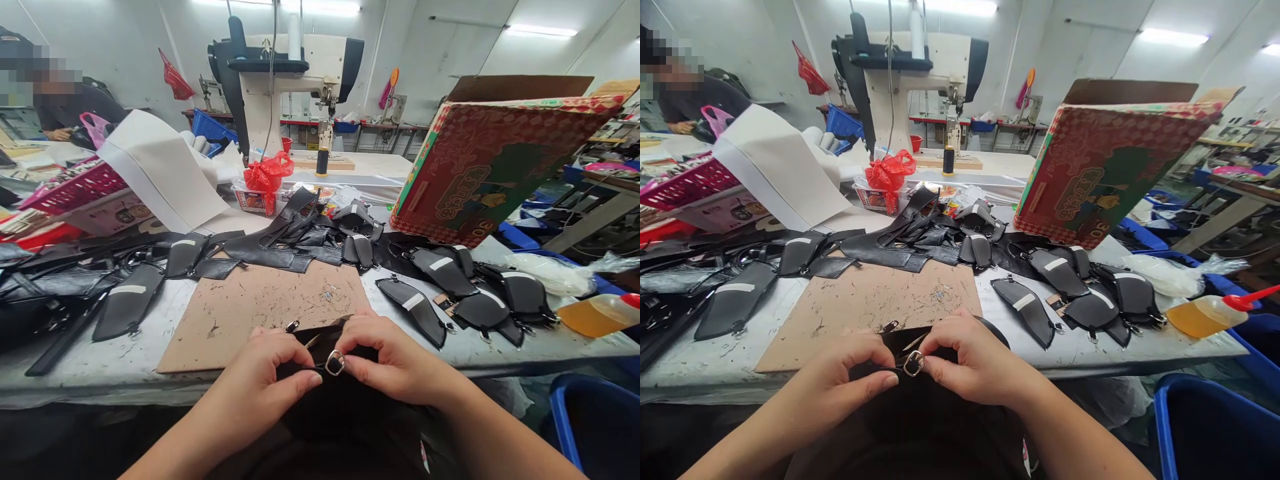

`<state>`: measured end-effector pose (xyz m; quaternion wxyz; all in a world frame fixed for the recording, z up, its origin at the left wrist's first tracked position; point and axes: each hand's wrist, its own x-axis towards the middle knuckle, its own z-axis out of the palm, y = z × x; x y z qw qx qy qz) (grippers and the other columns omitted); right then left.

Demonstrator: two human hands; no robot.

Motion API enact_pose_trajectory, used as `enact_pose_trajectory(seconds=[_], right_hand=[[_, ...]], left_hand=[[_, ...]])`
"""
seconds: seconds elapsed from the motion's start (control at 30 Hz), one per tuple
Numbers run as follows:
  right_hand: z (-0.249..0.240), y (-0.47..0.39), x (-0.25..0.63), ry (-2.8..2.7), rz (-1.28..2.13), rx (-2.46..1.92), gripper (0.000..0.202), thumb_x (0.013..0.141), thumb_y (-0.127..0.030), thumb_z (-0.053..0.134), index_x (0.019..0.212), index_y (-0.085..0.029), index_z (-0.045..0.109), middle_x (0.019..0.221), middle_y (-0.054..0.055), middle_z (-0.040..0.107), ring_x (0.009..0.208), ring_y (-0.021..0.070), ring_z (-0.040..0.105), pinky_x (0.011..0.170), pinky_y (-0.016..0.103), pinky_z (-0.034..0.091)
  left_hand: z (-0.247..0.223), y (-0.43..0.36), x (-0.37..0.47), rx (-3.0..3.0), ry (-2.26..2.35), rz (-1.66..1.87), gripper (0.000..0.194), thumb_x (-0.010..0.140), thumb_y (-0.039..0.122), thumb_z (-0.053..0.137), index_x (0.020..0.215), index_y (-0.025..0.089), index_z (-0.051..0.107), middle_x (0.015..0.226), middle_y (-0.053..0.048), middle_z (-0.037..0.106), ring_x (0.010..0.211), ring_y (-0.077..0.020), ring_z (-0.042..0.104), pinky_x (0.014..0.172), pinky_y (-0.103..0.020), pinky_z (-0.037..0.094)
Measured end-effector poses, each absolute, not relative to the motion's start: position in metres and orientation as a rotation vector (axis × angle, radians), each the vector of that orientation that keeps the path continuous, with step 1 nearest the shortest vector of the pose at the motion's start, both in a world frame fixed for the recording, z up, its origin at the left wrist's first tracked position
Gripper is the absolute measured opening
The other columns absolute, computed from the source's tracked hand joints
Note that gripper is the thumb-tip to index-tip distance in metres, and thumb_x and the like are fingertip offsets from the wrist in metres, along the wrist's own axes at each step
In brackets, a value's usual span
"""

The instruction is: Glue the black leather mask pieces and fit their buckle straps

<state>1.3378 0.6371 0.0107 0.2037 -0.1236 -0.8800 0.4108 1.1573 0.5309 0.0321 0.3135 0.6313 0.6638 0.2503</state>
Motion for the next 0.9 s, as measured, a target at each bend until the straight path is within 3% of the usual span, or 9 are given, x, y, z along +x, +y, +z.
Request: enact_pose_trajectory(seconds=[0.57,0.73,0.9], right_hand=[[0.0119,0.641,1.3396,-2.516,1.152,-0.244,0.017,0.088,-0.026,0.05,0.079,-0.017,0.061,0.071,0.002,0.066,0.067,0.013,0.055,0.075,0.032,0.035],[0.0111,0.6436,1.3404,-2.52,1.179,-0.207,0.013,0.087,-0.023,0.051,0.08,-0.017,0.061,0.073,0.002,0.066,0.068,0.0129,0.056,0.076,0.032,0.035],[0.0133,0.6449,1.3404,-2.599,1.1,-0.162,0.008,0.085,-0.017,0.053,0.081,-0.018,0.06,0.074,0.001,0.065,0.071,0.0126,0.056,0.077,0.031,0.033]], left_hand=[[0.035,0.5338,1.1599,1.771,1.809,0.55,0.009,0.076,0.028,0.058,0.071,0.021,0.063,0.07,0.002,0.065,0.07,-0.0177,0.054,0.072,-0.031,0.038],[0.036,0.538,1.1586,1.786,1.689,0.527,0.014,0.079,0.023,0.058,0.09,0.027,0.067,0.083,0.002,0.066,0.079,-0.0173,0.057,0.077,-0.031,0.035],[0.0342,0.5391,1.1577,1.799,1.598,0.514,0.013,0.081,0.02,0.055,0.078,0.024,0.068,0.075,0.002,0.062,0.073,-0.0148,0.056,0.084,-0.034,0.031]])
